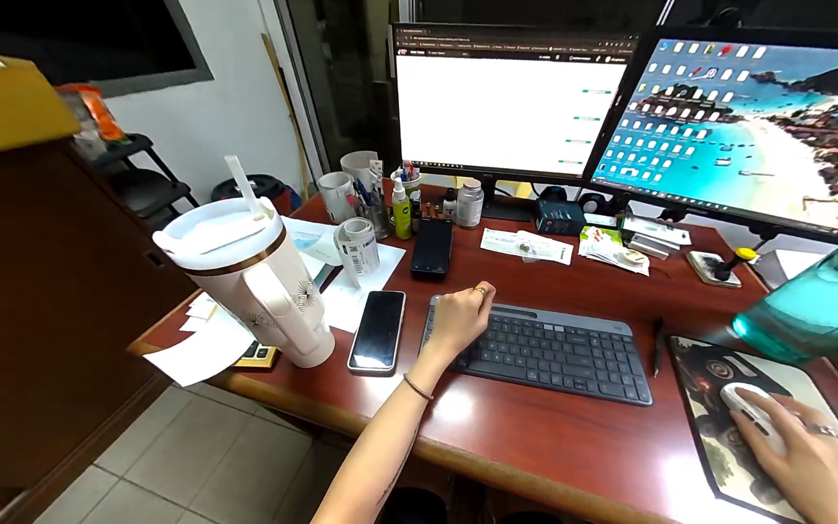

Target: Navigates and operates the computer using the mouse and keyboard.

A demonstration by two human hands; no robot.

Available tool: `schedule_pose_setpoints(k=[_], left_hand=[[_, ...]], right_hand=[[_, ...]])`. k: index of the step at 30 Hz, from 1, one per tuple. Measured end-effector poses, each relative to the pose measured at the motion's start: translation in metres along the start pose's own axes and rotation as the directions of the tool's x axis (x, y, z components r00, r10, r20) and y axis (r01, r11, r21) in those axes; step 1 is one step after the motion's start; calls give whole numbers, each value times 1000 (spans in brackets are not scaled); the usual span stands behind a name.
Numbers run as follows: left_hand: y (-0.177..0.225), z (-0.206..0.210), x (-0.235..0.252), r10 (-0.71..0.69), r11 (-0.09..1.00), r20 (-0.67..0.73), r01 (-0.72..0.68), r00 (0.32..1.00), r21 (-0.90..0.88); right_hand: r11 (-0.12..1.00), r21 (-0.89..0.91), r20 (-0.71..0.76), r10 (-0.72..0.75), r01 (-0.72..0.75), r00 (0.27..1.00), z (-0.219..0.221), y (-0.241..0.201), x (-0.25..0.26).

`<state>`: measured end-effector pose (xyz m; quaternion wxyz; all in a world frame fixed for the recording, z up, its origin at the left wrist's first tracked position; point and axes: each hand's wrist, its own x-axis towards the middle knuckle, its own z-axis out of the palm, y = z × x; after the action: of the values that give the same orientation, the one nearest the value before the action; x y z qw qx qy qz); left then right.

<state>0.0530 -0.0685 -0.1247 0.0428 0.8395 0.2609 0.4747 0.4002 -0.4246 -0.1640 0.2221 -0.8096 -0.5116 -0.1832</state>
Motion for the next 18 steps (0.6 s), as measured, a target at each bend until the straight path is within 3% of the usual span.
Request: schedule_pose_setpoints(k=[18], left_hand=[[0,1,0,0,1000,-8,0,1000,12]], right_hand=[[1000,1,0,-6,6,1000,-1,-1,1]])
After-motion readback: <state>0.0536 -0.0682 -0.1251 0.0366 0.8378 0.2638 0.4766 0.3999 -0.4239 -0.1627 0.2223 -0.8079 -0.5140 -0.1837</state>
